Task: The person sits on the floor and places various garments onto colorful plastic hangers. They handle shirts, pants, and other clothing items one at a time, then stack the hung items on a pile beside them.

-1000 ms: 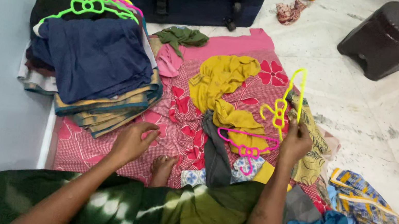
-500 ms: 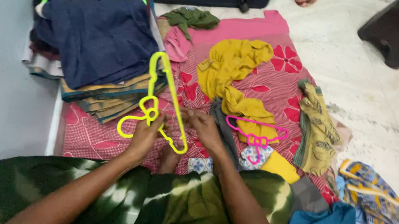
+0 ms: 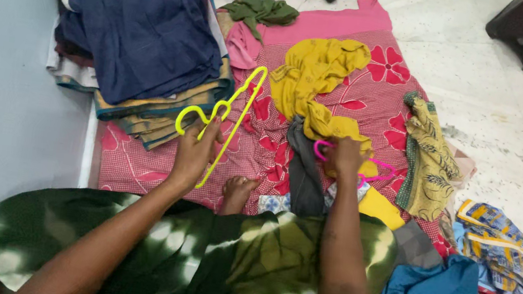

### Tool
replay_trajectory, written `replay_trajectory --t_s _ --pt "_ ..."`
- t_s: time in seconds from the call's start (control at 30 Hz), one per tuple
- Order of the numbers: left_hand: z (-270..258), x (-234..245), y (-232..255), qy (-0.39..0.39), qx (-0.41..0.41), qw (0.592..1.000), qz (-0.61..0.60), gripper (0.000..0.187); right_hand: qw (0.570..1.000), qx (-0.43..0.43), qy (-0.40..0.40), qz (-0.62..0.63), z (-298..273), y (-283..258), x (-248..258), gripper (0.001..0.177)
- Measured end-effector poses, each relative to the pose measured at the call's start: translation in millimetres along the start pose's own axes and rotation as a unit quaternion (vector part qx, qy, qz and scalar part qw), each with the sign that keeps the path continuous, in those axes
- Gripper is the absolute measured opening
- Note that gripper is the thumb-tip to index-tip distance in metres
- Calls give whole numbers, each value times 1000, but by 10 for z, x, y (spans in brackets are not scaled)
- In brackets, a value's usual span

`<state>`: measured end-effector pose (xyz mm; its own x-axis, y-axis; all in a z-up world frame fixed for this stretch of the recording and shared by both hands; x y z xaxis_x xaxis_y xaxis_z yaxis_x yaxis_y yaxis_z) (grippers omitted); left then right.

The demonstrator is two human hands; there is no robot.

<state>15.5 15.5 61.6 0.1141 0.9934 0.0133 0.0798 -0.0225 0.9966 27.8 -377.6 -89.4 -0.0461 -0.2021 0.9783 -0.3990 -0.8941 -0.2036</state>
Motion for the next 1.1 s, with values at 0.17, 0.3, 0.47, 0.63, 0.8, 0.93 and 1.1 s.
replay_trajectory --t_s 0.17,0.3,0.47,0.63,0.8,0.93,1.1 --pt "53 143 128 21 -38 999 -20 36 984 -86 146 58 -225 701 773 26" --pt "61 131 143 42 -81 995 36 39 984 -134 117 10 -384 1040 902 42" --pt "152 105 197 36 -143 989 33 34 969 139 196 66 -35 -28 512 65" --pt "217 274 331 79 -166 981 56 30 996 63 44 47 479 -1005 145 71" --pt "270 467 446 89 -172 980 39 29 976 -56 -22 208 826 -602 -97 67" --pt "243 396 404 59 -132 990 -3 32 656 -9 95 749 511 119 537 73" --pt "328 261 -165 -30 0 998 63 27 528 3 17 849 -58 195 1081 75"
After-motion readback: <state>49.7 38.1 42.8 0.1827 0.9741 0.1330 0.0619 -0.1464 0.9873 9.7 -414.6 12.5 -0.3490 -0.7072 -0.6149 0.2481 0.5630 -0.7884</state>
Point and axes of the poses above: each hand's wrist, its own z-axis towards the middle knuckle, its own x-axis out of the back of the hand, y = z × x, the point moved 1 cm from there along z, towards the middle knuckle, and after that the axes turned 1 degree about -x, right-handed, at the moved point
